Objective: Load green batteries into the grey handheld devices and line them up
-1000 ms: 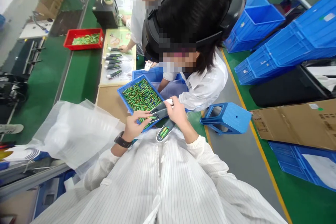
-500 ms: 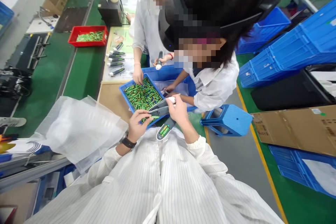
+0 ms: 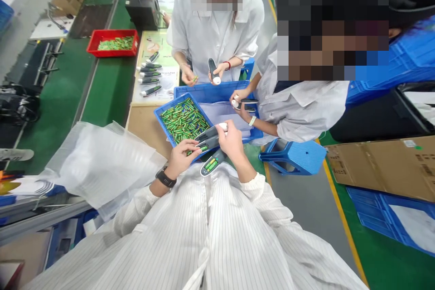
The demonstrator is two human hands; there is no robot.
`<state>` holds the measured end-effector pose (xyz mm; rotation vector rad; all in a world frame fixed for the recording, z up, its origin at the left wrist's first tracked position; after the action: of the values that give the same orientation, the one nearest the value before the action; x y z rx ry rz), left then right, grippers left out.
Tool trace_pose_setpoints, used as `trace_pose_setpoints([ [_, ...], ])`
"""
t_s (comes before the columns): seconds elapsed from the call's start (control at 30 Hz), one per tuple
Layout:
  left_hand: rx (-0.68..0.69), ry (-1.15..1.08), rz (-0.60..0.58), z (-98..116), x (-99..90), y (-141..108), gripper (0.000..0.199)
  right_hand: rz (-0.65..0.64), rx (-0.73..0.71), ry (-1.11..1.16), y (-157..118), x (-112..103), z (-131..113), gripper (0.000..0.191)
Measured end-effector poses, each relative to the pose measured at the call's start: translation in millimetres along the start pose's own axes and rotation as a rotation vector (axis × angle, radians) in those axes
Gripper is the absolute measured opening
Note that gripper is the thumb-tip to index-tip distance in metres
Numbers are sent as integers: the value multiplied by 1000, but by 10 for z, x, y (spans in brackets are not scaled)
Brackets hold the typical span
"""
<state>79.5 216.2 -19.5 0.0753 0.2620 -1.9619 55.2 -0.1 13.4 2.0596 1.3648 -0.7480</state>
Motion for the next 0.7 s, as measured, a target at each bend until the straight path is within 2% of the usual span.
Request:
trace_pose_setpoints([
  [0.13,-317,-344,-75,-252,91,26,26,-18,-12,-36,-46,72,17,35],
  [0.2,-531,-492,-188,-337,169,-7,46,-34,-12,-51,-68,118,31,36],
  [0.27,-685,-586,-288,-370,235,-57,57,-45,-11,-68,-76,158,49,37],
  [0.33,-703,-606,-303,-355,257,-90,54,-44,-11,-76,-70,179,61,37],
  [0.5,-445,-409,-85,-225,141,-118,62,-14,-22,-25,-39,159,14,35],
  [0.57,-456,-381,-59,-206,105,-126,56,-2,-22,0,-36,144,-22,36],
  [0.7,-575,-399,-116,-211,96,-116,51,30,-37,-3,-44,125,-82,38],
])
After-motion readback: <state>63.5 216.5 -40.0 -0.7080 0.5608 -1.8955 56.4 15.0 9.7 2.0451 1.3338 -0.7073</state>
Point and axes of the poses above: each hand's wrist, its own y-axis towards the middle knuckle, its own x-axis out of the palm, z = x × y, the point moved 4 cm from there along y, towards the middle knuckle, and after that the axes turned 12 degrees about -x, right-handed, at the moved point
